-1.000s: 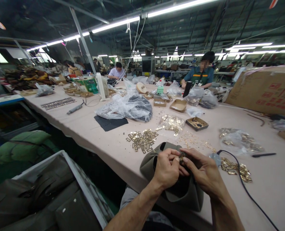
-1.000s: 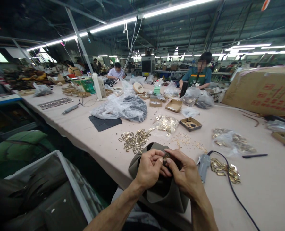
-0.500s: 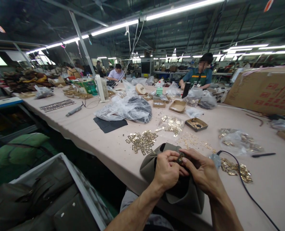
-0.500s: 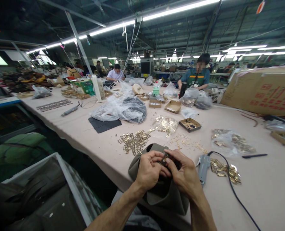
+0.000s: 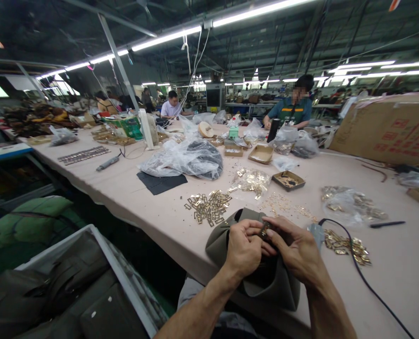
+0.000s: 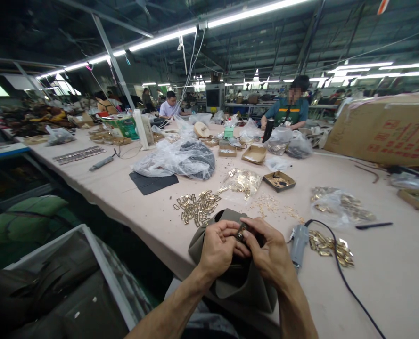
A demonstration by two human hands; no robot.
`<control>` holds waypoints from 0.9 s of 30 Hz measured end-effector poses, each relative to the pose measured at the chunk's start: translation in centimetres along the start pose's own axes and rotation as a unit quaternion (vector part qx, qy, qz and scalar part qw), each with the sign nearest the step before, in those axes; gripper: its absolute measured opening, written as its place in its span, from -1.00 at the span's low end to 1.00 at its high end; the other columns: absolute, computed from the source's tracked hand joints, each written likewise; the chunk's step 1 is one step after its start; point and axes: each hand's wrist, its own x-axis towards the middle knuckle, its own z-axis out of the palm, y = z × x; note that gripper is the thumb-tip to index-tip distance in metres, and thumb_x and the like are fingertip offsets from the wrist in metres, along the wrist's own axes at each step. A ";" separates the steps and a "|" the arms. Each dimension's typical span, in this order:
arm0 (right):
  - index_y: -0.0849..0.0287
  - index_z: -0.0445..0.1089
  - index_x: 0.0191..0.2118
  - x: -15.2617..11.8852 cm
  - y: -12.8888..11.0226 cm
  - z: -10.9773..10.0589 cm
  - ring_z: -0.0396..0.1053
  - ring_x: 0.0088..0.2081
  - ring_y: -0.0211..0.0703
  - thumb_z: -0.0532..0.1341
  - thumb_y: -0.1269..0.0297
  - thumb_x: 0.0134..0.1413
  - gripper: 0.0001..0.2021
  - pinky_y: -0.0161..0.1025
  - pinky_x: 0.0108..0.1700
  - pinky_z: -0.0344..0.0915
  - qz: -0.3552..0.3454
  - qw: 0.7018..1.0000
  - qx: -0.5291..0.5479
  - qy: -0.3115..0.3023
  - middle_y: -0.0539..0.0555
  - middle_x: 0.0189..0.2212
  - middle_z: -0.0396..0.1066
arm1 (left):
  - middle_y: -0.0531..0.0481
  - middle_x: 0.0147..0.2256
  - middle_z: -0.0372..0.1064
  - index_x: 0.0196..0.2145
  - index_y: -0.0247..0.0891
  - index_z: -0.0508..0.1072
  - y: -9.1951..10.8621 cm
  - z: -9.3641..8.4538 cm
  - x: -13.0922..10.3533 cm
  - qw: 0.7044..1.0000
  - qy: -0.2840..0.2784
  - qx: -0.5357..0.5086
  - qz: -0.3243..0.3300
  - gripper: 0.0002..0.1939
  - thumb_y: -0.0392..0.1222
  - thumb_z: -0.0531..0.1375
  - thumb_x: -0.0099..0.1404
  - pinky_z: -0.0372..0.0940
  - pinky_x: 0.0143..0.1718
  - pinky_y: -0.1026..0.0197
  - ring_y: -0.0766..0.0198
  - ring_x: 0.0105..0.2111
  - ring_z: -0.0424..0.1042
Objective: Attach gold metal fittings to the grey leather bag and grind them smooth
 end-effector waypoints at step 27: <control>0.08 0.57 0.07 -0.1 0.5 0.1 0.51 -0.03 -0.07 0.27 0.20 0.33 -0.73 -0.22 -0.11 0.48 -0.019 1.000 -0.004 0.007 0.12 -0.05 0.54 | -0.21 -0.29 0.61 -0.15 -0.40 0.46 0.2 0.1 -0.3 1.000 -0.004 -0.003 0.008 -0.70 -0.26 0.30 0.15 0.46 -0.56 0.33 0.21 -0.58 0.58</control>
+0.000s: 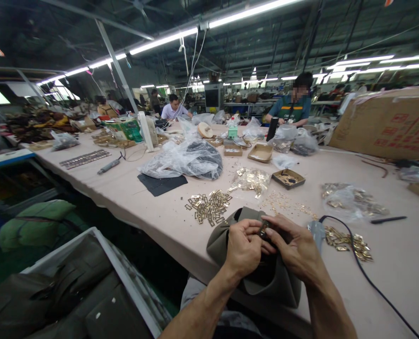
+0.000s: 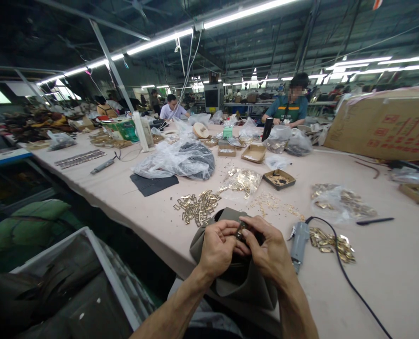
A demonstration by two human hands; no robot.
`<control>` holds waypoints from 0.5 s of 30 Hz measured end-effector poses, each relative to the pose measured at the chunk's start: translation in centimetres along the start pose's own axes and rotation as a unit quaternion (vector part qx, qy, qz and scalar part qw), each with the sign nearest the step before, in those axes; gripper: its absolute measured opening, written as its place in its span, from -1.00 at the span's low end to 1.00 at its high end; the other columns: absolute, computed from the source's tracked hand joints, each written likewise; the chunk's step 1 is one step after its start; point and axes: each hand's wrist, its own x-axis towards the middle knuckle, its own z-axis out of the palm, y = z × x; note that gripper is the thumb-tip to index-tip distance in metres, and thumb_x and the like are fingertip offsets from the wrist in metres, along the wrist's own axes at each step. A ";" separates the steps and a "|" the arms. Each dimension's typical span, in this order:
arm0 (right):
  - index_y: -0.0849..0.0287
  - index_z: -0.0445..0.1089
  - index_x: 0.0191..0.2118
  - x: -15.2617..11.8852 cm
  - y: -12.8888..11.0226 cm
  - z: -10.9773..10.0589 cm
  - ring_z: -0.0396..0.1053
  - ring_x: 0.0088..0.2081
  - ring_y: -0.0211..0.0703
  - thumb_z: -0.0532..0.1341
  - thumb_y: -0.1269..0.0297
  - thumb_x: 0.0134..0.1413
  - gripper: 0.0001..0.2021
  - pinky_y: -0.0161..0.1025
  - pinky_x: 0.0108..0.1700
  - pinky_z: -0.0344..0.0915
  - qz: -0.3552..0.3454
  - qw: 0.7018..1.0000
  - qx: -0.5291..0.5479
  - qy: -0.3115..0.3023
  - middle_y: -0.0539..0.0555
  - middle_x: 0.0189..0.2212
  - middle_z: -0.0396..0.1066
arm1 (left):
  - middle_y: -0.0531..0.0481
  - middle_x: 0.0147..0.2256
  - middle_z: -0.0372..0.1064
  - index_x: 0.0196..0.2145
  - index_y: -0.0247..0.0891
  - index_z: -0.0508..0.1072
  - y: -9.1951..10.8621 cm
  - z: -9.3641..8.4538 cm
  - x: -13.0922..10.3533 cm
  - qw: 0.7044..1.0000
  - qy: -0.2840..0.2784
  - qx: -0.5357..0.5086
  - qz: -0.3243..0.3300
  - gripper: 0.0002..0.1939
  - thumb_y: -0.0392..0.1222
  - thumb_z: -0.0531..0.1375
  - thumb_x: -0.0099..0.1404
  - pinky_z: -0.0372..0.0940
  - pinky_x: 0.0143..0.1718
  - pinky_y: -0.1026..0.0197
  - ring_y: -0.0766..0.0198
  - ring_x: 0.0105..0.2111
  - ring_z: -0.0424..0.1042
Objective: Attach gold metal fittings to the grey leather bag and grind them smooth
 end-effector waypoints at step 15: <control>0.04 0.58 0.05 -0.2 -0.2 -0.1 0.52 -0.06 -0.09 0.29 0.15 0.29 -0.72 -0.23 -0.10 0.49 0.025 1.000 0.013 0.001 0.08 -0.07 0.56 | -0.20 -0.33 0.60 -0.11 -0.40 0.47 -0.1 -0.3 0.1 0.999 -0.008 0.032 0.003 -0.68 -0.12 0.31 0.27 0.47 -0.53 0.31 0.21 -0.57 0.59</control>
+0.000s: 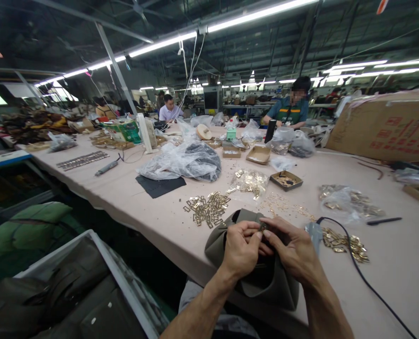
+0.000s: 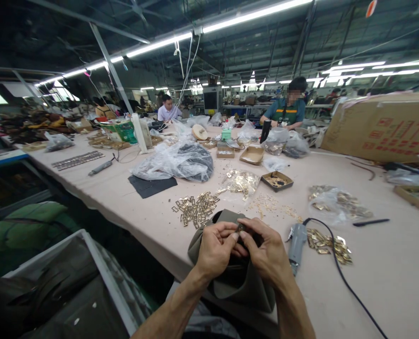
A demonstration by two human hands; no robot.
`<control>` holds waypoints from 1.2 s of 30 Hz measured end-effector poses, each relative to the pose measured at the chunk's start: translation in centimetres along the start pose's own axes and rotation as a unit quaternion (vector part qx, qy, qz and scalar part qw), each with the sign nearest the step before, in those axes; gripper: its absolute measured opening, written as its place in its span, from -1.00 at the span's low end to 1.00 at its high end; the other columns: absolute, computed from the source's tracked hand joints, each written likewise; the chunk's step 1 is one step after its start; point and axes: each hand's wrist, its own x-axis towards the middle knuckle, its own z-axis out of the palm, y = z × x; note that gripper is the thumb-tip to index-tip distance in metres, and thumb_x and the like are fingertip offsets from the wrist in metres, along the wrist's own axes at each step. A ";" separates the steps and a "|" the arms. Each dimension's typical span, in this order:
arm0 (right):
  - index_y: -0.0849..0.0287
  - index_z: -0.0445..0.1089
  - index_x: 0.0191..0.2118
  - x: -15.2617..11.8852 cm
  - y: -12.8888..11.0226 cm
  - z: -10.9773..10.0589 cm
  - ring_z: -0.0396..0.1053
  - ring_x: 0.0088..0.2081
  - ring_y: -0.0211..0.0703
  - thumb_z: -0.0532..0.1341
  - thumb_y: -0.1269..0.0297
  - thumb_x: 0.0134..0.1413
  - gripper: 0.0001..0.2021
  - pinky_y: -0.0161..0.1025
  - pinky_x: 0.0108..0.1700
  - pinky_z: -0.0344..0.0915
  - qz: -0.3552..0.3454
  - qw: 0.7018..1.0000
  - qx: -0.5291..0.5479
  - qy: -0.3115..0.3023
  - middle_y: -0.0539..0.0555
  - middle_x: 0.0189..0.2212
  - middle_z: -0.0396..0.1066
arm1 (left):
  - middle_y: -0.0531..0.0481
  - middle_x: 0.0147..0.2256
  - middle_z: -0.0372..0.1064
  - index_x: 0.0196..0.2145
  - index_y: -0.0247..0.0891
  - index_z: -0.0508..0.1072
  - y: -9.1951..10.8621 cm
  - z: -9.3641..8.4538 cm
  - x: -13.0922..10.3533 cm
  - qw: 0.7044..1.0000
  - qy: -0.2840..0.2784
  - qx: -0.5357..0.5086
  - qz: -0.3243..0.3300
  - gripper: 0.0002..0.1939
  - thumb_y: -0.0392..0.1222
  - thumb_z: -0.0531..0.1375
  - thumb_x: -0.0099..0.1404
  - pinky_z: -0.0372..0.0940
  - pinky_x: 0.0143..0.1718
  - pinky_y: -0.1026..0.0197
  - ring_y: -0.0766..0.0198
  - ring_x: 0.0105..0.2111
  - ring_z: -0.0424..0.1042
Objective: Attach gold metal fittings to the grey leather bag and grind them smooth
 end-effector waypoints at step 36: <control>0.16 0.66 -0.12 0.9 0.7 -0.2 0.49 -0.37 -0.19 0.41 -0.02 0.18 -0.66 -0.29 -0.32 0.42 0.110 0.989 0.091 0.045 0.10 -0.28 0.58 | -0.23 -0.36 0.60 -0.10 -0.49 0.50 1.1 0.2 0.2 0.994 -0.032 -0.084 -0.067 -0.46 -0.04 0.47 0.09 0.51 -0.48 0.28 0.16 -0.53 0.61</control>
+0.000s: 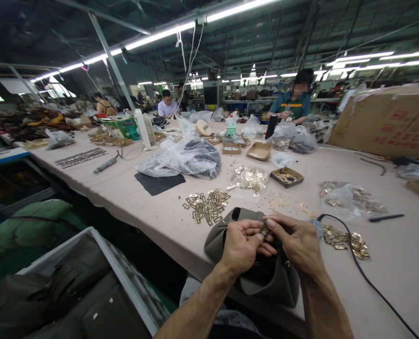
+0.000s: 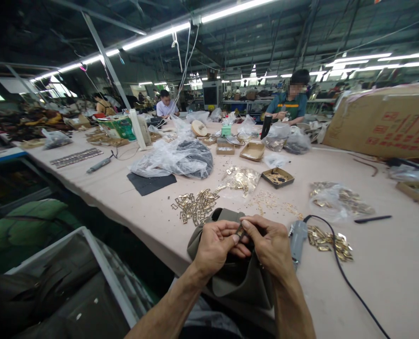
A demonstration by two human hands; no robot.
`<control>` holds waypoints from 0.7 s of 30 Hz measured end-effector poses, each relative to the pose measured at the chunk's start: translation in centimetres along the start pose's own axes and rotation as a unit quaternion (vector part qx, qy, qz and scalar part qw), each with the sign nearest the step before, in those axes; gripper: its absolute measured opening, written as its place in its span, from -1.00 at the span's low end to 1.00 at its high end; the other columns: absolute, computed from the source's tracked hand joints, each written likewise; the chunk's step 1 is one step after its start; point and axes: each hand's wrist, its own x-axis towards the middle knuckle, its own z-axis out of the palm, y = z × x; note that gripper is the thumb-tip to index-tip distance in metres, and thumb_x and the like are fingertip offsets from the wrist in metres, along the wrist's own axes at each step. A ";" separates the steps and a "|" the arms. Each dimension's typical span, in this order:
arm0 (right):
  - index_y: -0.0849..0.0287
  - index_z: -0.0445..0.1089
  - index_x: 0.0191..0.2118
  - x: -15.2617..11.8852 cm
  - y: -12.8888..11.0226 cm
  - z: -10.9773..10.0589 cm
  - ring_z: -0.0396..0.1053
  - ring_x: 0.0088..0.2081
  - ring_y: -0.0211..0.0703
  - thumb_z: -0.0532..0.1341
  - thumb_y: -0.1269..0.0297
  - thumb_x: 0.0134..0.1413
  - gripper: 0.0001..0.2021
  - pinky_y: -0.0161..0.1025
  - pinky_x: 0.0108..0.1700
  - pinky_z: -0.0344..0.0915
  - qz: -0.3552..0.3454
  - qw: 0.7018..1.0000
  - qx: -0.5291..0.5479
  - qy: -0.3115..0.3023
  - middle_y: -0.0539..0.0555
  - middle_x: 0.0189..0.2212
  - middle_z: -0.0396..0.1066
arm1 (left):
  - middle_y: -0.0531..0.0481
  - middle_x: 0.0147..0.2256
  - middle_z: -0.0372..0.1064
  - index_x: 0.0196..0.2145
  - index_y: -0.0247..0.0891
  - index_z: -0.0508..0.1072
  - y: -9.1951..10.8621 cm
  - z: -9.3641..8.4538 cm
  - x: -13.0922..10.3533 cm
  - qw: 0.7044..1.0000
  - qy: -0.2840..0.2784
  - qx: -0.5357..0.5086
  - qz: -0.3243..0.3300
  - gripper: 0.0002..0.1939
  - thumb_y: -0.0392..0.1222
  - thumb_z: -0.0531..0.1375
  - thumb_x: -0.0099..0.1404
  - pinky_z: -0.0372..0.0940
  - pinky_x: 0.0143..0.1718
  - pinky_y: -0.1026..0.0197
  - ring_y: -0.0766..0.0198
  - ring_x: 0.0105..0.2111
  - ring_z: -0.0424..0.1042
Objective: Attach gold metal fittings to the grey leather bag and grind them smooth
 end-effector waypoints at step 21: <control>0.22 0.65 -0.15 0.0 -1.1 0.6 0.48 -0.48 -0.16 0.43 -0.04 0.12 -0.61 -0.29 -0.44 0.43 0.005 1.000 0.025 0.014 0.11 -0.39 0.56 | -0.21 -0.38 0.58 -0.15 -0.44 0.45 -0.5 0.5 0.2 0.999 0.037 0.024 0.022 -0.60 -0.12 0.38 0.13 0.47 -0.56 0.28 0.14 -0.58 0.60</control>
